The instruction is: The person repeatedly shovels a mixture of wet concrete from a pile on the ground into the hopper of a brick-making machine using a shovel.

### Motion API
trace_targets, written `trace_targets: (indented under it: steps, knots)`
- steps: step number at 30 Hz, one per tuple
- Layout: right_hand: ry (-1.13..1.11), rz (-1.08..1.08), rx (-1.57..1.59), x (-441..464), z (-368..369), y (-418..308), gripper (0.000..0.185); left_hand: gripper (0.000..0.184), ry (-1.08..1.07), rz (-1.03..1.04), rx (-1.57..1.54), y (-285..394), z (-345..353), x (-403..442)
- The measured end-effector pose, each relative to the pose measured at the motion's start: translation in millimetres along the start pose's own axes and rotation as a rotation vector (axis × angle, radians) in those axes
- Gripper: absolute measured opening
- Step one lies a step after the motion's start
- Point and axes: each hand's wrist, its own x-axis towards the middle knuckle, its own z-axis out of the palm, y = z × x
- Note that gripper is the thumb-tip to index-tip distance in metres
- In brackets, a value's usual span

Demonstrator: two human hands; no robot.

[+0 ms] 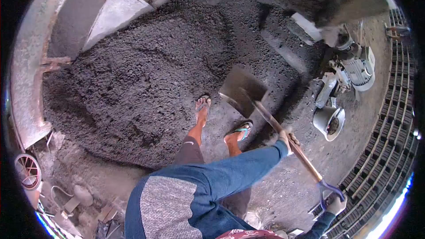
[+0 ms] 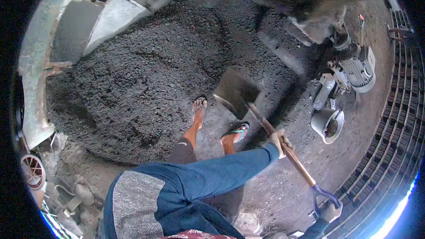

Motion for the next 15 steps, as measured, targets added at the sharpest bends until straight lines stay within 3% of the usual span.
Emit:
trace_targets:
  steps: [1, 3, 5, 6, 7, 8, 11, 13, 15]
  knots:
    - [-0.267, 0.046, 0.125, -22, 58, -58, 0.024, 0.031, -0.169, -0.003, -0.041, 47, -17, 24]
    - [-0.807, 0.227, 0.310, -66, 172, -173, 0.040, 0.035, -0.206, 0.211, 0.073, 193, -36, 29]
    - [-0.462, 0.077, 0.259, -103, 287, -132, 0.026, 0.040, -0.108, 0.424, 0.160, 350, -61, -14]
    - [-0.290, 0.011, 0.209, -122, 345, -113, 0.019, 0.043, -0.078, 0.494, 0.156, 389, -74, -28]
    - [-0.339, 0.029, 0.226, -122, 357, -89, 0.021, 0.041, 0.042, 0.601, 0.213, 380, -66, -44]
    - [-0.390, 0.199, 0.269, -124, 356, -71, 0.024, 0.038, 0.033, 0.647, 0.181, 375, -77, -38]
    - [-0.304, 0.081, 0.254, -124, 354, 25, 0.018, 0.035, 0.070, 0.623, 0.233, 358, -107, -29]
    - [-0.326, 0.221, 0.299, -145, 334, 47, 0.021, 0.032, 0.142, 0.636, 0.238, 338, -126, -45]
    - [-0.368, 0.204, 0.257, -177, 303, 36, 0.025, 0.030, 0.151, 0.714, 0.367, 324, -152, -58]
